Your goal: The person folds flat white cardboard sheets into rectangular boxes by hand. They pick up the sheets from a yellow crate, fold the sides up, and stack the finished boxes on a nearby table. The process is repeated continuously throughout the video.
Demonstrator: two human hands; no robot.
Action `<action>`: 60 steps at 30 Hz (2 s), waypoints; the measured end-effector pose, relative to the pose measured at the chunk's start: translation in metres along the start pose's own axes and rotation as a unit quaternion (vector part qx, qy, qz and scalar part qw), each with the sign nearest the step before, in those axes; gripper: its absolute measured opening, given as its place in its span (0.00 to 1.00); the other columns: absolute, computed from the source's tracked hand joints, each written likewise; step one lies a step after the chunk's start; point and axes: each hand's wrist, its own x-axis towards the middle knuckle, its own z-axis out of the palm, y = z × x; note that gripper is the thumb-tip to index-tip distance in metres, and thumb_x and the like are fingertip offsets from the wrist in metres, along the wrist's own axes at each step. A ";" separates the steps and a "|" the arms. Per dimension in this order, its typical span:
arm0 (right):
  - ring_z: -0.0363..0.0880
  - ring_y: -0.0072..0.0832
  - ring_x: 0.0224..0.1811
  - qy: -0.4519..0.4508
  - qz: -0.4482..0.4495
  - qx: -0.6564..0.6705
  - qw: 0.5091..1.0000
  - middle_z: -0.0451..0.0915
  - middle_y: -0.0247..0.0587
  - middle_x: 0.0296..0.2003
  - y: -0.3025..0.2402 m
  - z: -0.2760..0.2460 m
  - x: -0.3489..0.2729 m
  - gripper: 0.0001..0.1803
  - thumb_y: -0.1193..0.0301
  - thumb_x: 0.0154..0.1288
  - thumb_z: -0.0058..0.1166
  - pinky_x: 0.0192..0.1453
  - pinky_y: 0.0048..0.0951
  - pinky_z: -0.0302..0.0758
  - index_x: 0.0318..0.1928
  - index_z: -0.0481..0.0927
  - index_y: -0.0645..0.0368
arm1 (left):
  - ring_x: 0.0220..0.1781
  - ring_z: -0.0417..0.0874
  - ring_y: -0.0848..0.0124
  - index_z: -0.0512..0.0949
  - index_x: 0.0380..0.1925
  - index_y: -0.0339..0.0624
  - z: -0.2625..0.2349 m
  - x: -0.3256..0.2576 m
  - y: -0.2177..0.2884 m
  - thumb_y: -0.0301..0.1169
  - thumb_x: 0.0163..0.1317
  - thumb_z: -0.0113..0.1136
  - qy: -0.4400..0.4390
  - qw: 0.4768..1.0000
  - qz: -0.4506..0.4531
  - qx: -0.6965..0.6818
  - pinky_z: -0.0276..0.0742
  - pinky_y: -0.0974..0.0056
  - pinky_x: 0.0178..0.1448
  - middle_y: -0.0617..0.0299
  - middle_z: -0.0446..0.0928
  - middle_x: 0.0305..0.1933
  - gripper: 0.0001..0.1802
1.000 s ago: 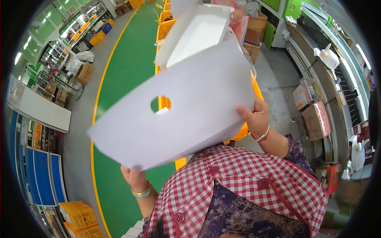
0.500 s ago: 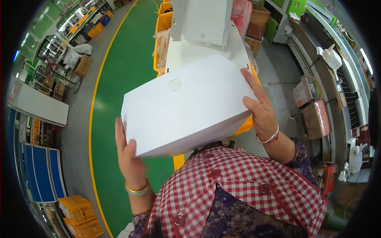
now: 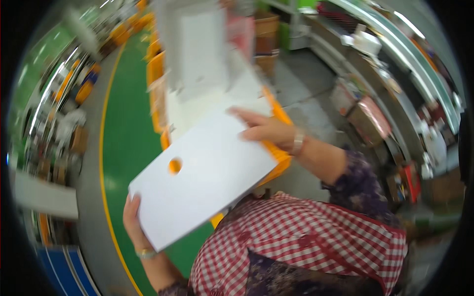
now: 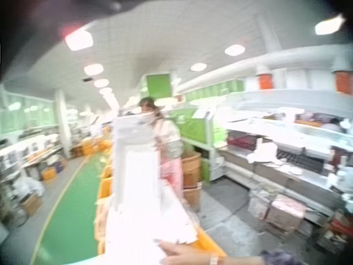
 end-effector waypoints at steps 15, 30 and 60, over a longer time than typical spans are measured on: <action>0.68 0.30 0.29 0.019 -0.367 -0.318 0.874 0.70 0.34 0.22 -0.037 0.063 -0.067 0.14 0.63 0.54 0.62 0.34 0.30 0.65 0.26 0.74 0.59 | 0.38 0.72 0.66 0.70 0.46 0.29 -0.077 -0.031 0.029 0.27 0.64 0.50 0.080 0.938 0.282 0.183 0.71 0.63 0.43 0.53 0.73 0.40 0.13; 0.73 0.39 0.44 0.048 0.104 -0.528 0.841 0.76 0.41 0.39 0.199 0.045 -0.089 0.14 0.60 0.56 0.55 0.45 0.37 0.71 0.38 0.77 0.55 | 0.29 0.63 0.74 0.67 0.26 0.34 -0.096 0.009 -0.226 0.31 0.63 0.53 -0.049 0.905 0.152 0.394 0.63 0.67 0.34 0.63 0.65 0.24 0.12; 0.74 0.30 0.38 -0.054 -0.128 -0.706 0.695 0.74 0.31 0.30 0.230 0.041 -0.044 0.04 0.67 0.51 0.53 0.40 0.32 0.68 0.30 0.77 0.47 | 0.30 0.73 0.55 0.72 0.23 0.41 -0.042 0.029 -0.226 0.34 0.41 0.72 -0.268 0.678 0.227 0.646 0.68 0.54 0.30 0.56 0.70 0.26 0.17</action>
